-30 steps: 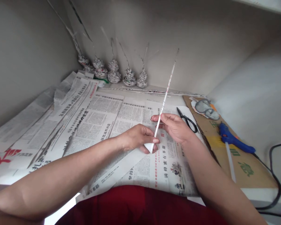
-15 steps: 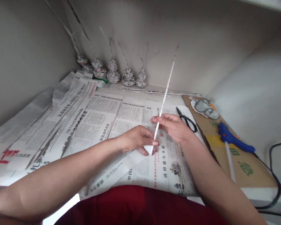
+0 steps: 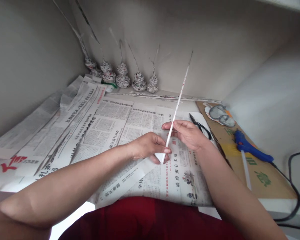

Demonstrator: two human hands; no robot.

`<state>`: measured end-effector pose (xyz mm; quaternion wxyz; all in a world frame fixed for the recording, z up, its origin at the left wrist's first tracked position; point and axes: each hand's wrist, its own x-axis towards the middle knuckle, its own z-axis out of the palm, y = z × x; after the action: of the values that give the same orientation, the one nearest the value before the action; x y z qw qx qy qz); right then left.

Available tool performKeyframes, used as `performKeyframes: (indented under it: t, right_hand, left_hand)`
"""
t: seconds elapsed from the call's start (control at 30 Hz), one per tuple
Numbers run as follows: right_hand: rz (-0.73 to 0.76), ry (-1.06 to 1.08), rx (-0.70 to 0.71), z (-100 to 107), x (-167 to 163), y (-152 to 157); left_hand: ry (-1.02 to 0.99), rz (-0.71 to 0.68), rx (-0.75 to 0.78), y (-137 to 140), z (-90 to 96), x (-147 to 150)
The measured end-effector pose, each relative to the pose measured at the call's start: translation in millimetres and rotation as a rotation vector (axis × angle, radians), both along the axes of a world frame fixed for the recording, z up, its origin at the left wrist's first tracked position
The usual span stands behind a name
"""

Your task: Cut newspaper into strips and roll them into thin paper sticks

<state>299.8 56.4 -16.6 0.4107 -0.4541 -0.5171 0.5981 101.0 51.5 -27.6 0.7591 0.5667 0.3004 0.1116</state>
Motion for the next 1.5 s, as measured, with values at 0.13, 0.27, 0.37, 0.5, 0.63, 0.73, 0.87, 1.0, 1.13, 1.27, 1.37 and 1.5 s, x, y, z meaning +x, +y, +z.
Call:
performKeyframes:
  t: [0.13,0.27,0.37,0.5,0.63,0.73,0.87,1.0,1.13,1.27,1.37,1.5]
  right_hand:
    - [0.017,0.012,0.013,0.0,1.7,0.8]
    - [-0.043,0.084,0.058,-0.4,1.8,2.2]
    - [0.016,0.076,0.026,1.3,2.5,1.9]
    - [0.060,0.033,0.003,2.5,2.4,0.4]
    - [-0.058,0.015,0.018,1.3,1.0,0.5]
    - [-0.012,0.006,0.030,2.8,1.0,0.2]
    - [0.026,-0.013,0.026,4.9,1.4,-0.2]
    - [-0.065,0.026,0.052,4.6,1.0,0.7]
    - [0.055,0.017,0.030,5.5,1.2,-0.2]
    - [-0.019,-0.014,0.015,4.6,0.5,-0.1]
    - [-0.063,0.007,0.025,3.7,0.1,0.6]
    - [0.025,0.007,0.016,3.1,0.2,0.2]
  left_hand:
    - [-0.008,0.016,-0.013,0.0,0.7,-0.1]
    - [0.001,-0.012,-0.010,-1.6,2.8,0.2]
    - [0.013,0.006,-0.018,-2.1,3.3,0.2]
    - [0.025,0.011,-0.014,-2.4,3.2,0.4]
    - [0.033,-0.015,-0.009,-2.1,3.3,1.1]
    - [0.038,0.000,-0.009,-1.2,3.9,1.4]
    - [0.041,-0.014,-0.019,-0.9,4.4,0.9]
    - [0.033,-0.018,-0.022,-0.7,3.3,1.0]
    - [0.034,0.000,-0.016,0.3,3.0,1.4]
    - [0.040,-0.030,-0.019,0.7,4.1,0.6]
    - [0.038,-0.023,-0.014,0.5,4.3,0.3]
    - [0.031,-0.008,-0.009,0.3,2.3,0.2]
